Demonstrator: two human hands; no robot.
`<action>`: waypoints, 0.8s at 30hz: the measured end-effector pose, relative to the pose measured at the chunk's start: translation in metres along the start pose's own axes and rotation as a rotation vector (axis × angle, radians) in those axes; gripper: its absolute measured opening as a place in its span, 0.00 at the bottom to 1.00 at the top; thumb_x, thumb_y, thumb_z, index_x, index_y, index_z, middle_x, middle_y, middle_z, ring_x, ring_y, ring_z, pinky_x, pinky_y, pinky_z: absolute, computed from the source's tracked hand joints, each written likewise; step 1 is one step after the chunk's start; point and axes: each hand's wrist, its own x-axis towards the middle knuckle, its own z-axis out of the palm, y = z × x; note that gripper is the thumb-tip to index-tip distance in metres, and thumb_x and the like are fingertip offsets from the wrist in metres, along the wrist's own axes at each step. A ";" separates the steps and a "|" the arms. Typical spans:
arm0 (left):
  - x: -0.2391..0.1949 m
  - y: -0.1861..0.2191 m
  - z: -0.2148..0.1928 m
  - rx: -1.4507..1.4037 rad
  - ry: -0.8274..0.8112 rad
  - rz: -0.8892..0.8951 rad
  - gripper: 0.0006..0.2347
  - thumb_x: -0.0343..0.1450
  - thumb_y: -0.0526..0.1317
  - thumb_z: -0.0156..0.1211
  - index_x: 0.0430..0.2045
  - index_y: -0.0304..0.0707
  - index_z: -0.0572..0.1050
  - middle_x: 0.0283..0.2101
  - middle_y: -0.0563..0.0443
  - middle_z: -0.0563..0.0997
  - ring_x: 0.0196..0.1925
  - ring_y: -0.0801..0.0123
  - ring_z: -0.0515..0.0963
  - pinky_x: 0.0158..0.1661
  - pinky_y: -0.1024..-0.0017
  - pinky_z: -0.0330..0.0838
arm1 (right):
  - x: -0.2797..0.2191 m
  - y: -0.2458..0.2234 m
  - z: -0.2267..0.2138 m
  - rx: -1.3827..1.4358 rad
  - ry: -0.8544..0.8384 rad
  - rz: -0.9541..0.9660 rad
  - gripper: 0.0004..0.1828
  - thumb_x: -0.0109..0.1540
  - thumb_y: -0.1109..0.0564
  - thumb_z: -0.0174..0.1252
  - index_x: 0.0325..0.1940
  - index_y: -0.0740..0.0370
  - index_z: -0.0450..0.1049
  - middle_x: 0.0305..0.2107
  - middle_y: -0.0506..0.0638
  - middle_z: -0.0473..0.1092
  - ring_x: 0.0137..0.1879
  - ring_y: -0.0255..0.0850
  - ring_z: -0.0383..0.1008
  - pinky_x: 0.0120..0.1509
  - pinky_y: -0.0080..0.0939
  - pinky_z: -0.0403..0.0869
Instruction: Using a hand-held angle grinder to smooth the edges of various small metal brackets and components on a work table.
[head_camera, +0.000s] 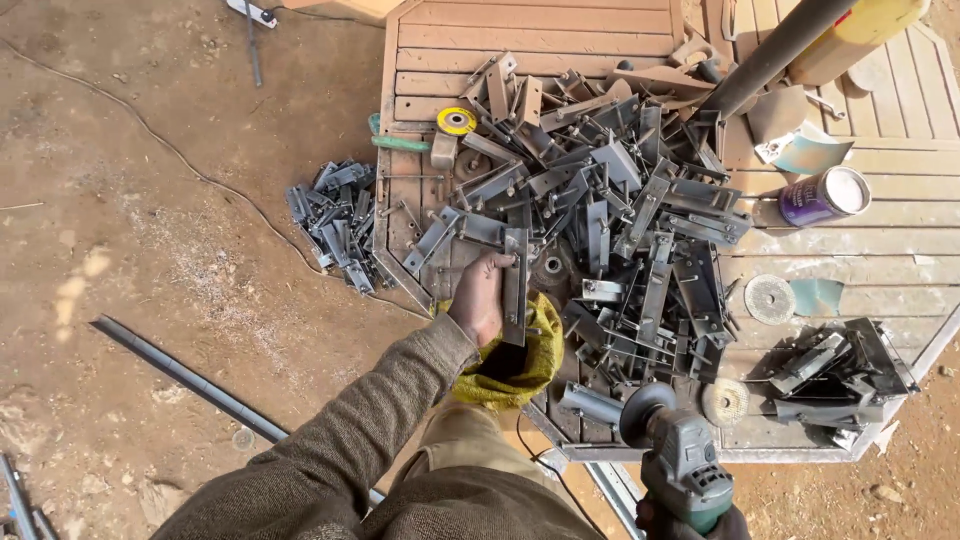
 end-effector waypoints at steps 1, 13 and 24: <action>-0.014 -0.006 0.001 -0.002 0.002 0.004 0.06 0.62 0.43 0.57 0.27 0.47 0.70 0.41 0.54 0.74 0.49 0.63 0.72 0.60 0.61 0.60 | -0.015 -0.010 -0.004 -0.003 -0.004 -0.002 0.27 0.55 0.71 0.62 0.59 0.79 0.73 0.34 0.77 0.72 0.28 0.59 0.66 0.32 0.54 0.64; -0.177 -0.098 0.039 -0.076 0.007 0.115 0.14 0.60 0.28 0.69 0.36 0.37 0.75 0.35 0.42 0.82 0.34 0.54 0.82 0.37 0.52 0.79 | -0.023 0.006 -0.124 -0.003 -0.275 -0.193 0.18 0.49 0.69 0.61 0.44 0.77 0.72 0.21 0.62 0.64 0.24 0.49 0.58 0.30 0.46 0.52; -0.237 -0.119 0.042 0.296 -0.025 0.367 0.07 0.67 0.31 0.62 0.36 0.41 0.77 0.38 0.51 0.80 0.43 0.67 0.77 0.51 0.66 0.77 | -0.020 0.005 -0.155 -0.576 -0.417 -0.366 0.17 0.46 0.59 0.72 0.33 0.67 0.74 0.26 0.53 0.69 0.34 0.44 0.65 0.40 0.44 0.63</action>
